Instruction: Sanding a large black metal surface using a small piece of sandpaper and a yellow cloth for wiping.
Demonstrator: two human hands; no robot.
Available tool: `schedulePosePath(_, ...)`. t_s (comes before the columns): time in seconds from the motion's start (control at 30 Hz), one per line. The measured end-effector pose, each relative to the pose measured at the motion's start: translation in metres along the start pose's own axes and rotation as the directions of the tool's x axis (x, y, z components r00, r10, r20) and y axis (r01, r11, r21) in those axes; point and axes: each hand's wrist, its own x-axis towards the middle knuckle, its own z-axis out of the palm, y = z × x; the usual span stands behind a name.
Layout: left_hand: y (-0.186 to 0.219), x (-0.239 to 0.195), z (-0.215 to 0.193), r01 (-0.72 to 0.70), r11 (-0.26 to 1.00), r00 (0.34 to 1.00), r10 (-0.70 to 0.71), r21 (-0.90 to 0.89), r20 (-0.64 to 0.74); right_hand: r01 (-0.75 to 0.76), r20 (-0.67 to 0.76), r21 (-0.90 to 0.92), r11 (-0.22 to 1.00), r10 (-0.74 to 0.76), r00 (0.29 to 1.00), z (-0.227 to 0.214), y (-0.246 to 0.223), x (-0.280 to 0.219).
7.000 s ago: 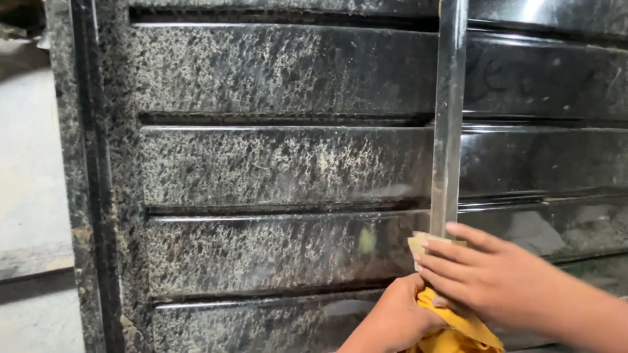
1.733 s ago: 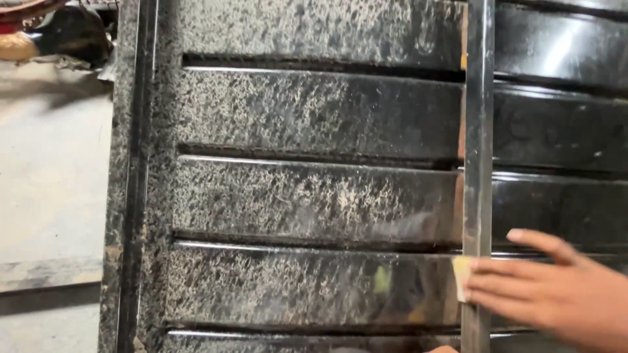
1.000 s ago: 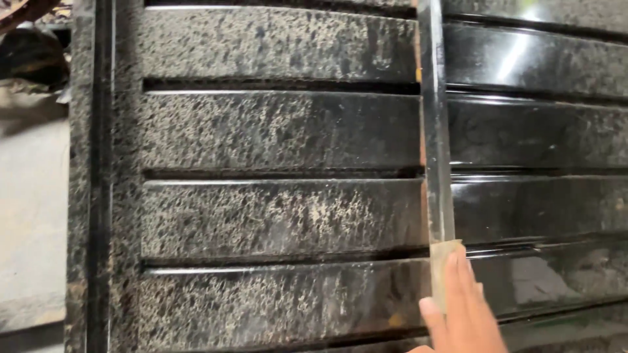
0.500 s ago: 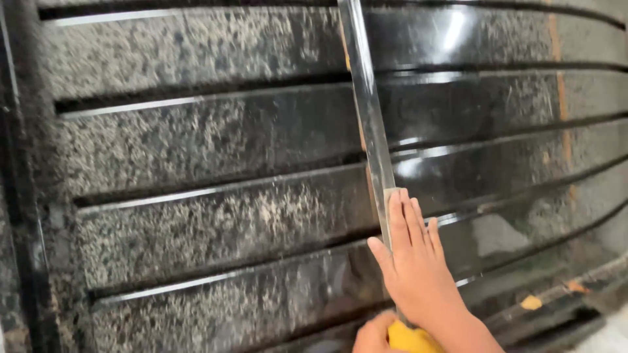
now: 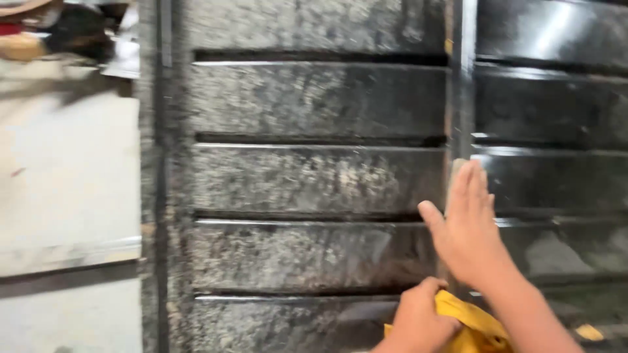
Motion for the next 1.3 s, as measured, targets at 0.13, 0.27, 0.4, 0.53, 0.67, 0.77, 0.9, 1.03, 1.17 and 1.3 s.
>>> schedulePosePath(0.13,-0.026,0.003,0.007,-0.026,1.0,0.998,0.025,0.008,0.055,-0.078,0.022,-0.044,0.996,0.079,0.997,-0.003,0.001,0.028)
schedulePosePath(0.27,-0.025,0.002,0.006,-0.084,0.996,0.994,0.081,0.034,0.079,-0.061,0.046,-0.05,0.997,0.063,0.997,0.001,-0.006,-0.014)
schedulePosePath(0.4,-0.009,0.006,0.0,-0.031,0.986,0.996,0.044,-0.163,0.073,-0.074,0.071,0.009,0.997,0.073,0.995,0.012,-0.005,-0.056)
schedulePosePath(0.53,0.005,0.002,-0.006,-0.229,0.962,0.972,0.233,-0.15,0.012,-0.036,0.04,0.021,0.999,0.035,0.999,0.016,-0.005,-0.036)
schedulePosePath(0.67,0.049,0.002,-0.034,-0.089,0.993,0.99,0.096,-0.072,0.102,-0.132,0.112,0.041,0.99,0.127,0.986,0.0,-0.002,0.019)
schedulePosePath(0.77,0.063,0.007,-0.045,0.124,0.991,0.949,-0.134,0.052,0.284,-0.228,0.138,0.101,0.968,0.214,0.967,-0.008,-0.004,0.04)
schedulePosePath(0.9,0.052,0.011,-0.042,-0.312,0.95,0.945,0.308,0.022,0.106,-0.287,0.188,0.147,0.946,0.259,0.947,-0.01,-0.002,0.036)
schedulePosePath(1.03,0.066,0.014,-0.057,-0.331,0.939,0.934,0.311,0.097,0.179,-0.181,0.181,0.154,0.971,0.153,0.972,0.002,0.014,0.003)
schedulePosePath(1.17,0.068,0.014,-0.055,-0.299,0.948,0.937,0.271,0.106,0.22,-0.195,0.197,0.216,0.957,0.153,0.968,0.004,0.009,-0.019)
schedulePosePath(1.3,0.048,0.011,-0.038,-0.31,0.949,0.945,0.301,0.058,0.129,-0.16,0.172,0.137,0.977,0.136,0.976,0.009,0.022,0.008)
